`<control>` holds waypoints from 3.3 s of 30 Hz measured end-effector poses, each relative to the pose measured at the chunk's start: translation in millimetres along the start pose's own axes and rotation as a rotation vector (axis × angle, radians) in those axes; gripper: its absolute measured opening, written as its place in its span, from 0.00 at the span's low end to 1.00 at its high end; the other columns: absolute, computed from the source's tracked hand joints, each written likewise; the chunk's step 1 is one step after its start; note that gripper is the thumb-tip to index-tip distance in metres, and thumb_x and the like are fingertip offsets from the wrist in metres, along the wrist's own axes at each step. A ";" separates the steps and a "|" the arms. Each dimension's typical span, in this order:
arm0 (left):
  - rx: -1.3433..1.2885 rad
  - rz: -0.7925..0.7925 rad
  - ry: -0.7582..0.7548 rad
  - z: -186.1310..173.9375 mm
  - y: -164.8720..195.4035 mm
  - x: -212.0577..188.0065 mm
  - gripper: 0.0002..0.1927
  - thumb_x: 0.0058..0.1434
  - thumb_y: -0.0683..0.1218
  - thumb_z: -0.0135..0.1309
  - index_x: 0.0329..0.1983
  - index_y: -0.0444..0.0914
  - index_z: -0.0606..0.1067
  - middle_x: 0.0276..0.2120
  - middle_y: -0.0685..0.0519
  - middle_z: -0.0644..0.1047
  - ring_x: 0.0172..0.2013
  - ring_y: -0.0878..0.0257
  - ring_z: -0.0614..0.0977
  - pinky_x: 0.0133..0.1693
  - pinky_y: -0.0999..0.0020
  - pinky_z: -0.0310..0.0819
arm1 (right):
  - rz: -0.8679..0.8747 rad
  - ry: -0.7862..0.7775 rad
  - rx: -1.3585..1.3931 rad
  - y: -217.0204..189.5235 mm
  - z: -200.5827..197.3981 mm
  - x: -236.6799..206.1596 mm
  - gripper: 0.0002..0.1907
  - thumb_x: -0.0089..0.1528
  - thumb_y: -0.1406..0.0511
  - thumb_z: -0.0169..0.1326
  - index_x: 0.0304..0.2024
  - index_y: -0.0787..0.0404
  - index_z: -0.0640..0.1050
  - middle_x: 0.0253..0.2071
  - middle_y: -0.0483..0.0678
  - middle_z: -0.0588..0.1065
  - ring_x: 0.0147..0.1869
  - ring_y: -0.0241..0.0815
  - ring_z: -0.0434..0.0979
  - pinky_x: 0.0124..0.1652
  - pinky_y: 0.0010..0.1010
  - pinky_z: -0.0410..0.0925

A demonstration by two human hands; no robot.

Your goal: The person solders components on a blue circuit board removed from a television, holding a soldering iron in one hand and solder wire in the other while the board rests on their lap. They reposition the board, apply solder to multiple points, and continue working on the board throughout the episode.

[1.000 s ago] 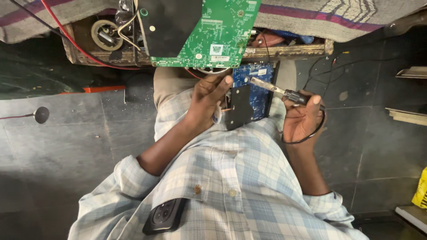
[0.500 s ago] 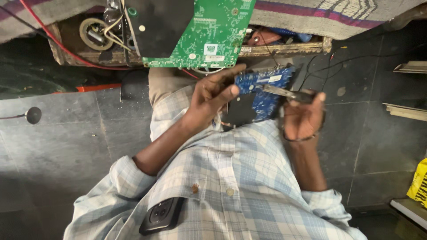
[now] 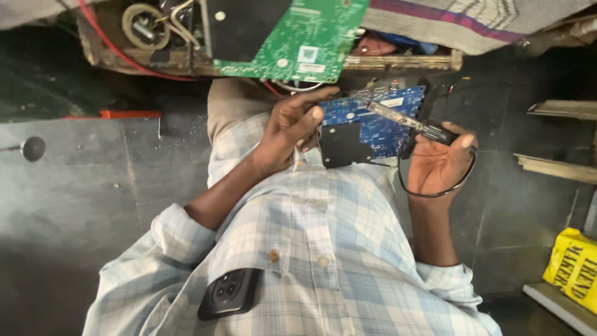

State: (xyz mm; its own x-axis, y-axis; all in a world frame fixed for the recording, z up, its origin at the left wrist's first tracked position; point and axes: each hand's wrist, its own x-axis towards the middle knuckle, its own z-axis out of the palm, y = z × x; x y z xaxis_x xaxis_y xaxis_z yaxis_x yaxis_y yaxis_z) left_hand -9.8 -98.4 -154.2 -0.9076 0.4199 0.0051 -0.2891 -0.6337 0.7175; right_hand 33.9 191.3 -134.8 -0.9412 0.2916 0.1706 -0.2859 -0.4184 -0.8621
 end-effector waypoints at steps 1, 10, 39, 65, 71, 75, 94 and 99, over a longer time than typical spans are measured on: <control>0.026 0.003 0.012 -2.3 -1.4 -1.9 0.25 0.76 0.49 0.54 0.72 0.34 0.70 0.29 0.60 0.70 0.23 0.76 0.66 0.25 0.77 0.60 | 0.005 0.003 -0.007 2.8 2.0 -1.0 0.19 0.73 0.55 0.56 0.54 0.65 0.75 0.45 0.52 0.79 0.45 0.45 0.81 0.53 0.35 0.73; -0.120 -0.016 0.059 -15.2 -13.3 10.2 0.19 0.74 0.51 0.54 0.61 0.36 0.75 0.33 0.61 0.74 0.24 0.76 0.66 0.25 0.76 0.61 | -0.054 0.030 -0.164 19.0 9.4 -7.6 0.18 0.73 0.57 0.55 0.52 0.67 0.74 0.46 0.53 0.79 0.42 0.45 0.80 0.47 0.35 0.73; -0.299 -0.116 0.125 -11.3 2.1 23.6 0.11 0.67 0.51 0.62 0.43 0.40 0.75 0.24 0.63 0.70 0.19 0.76 0.65 0.20 0.75 0.58 | 0.106 0.059 -0.155 25.7 18.1 2.5 0.23 0.75 0.52 0.50 0.50 0.68 0.77 0.36 0.51 0.79 0.42 0.41 0.78 0.53 0.31 0.70; -0.318 -0.295 0.136 -27.2 8.7 19.9 0.22 0.60 0.52 0.63 0.54 0.39 0.75 0.39 0.56 0.81 0.36 0.67 0.84 0.38 0.66 0.84 | 0.147 0.062 -0.105 34.5 27.0 -0.1 0.23 0.71 0.51 0.54 0.45 0.66 0.79 0.37 0.50 0.80 0.43 0.42 0.79 0.54 0.32 0.71; -0.221 -0.377 0.220 -27.6 15.7 26.5 0.24 0.55 0.52 0.66 0.53 0.41 0.77 0.40 0.57 0.81 0.38 0.66 0.83 0.39 0.64 0.82 | 0.155 0.079 -0.065 32.3 25.8 -2.0 0.22 0.71 0.52 0.55 0.45 0.67 0.79 0.38 0.50 0.80 0.43 0.41 0.79 0.53 0.31 0.70; -0.233 -0.385 0.233 -26.9 12.1 28.0 0.23 0.54 0.52 0.67 0.52 0.43 0.78 0.41 0.59 0.82 0.38 0.67 0.82 0.41 0.63 0.80 | 0.156 0.094 -0.049 32.3 23.7 -2.0 0.22 0.71 0.52 0.55 0.45 0.66 0.79 0.38 0.50 0.80 0.43 0.41 0.79 0.52 0.31 0.70; -0.263 -0.306 0.188 -30.3 8.3 27.4 0.24 0.55 0.51 0.67 0.52 0.38 0.77 0.43 0.52 0.82 0.41 0.62 0.85 0.42 0.60 0.86 | 0.143 0.047 -0.147 35.8 21.8 -5.6 0.23 0.72 0.51 0.53 0.48 0.66 0.78 0.38 0.51 0.80 0.44 0.41 0.79 0.52 0.31 0.70; -0.218 -0.312 0.212 -30.7 11.9 28.6 0.24 0.54 0.50 0.68 0.52 0.37 0.77 0.43 0.51 0.83 0.41 0.63 0.86 0.42 0.63 0.88 | 0.146 0.013 -0.148 32.6 22.2 -9.7 0.22 0.72 0.52 0.53 0.49 0.65 0.78 0.38 0.50 0.80 0.44 0.41 0.79 0.52 0.32 0.72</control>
State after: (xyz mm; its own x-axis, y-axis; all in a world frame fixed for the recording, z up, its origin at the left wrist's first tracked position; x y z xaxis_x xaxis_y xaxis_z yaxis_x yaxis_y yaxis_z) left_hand -48.6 -113.9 -166.9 -0.8024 0.4846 -0.3482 -0.5963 -0.6295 0.4982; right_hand 29.6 155.7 -153.9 -0.9681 0.2482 0.0332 -0.1158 -0.3262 -0.9382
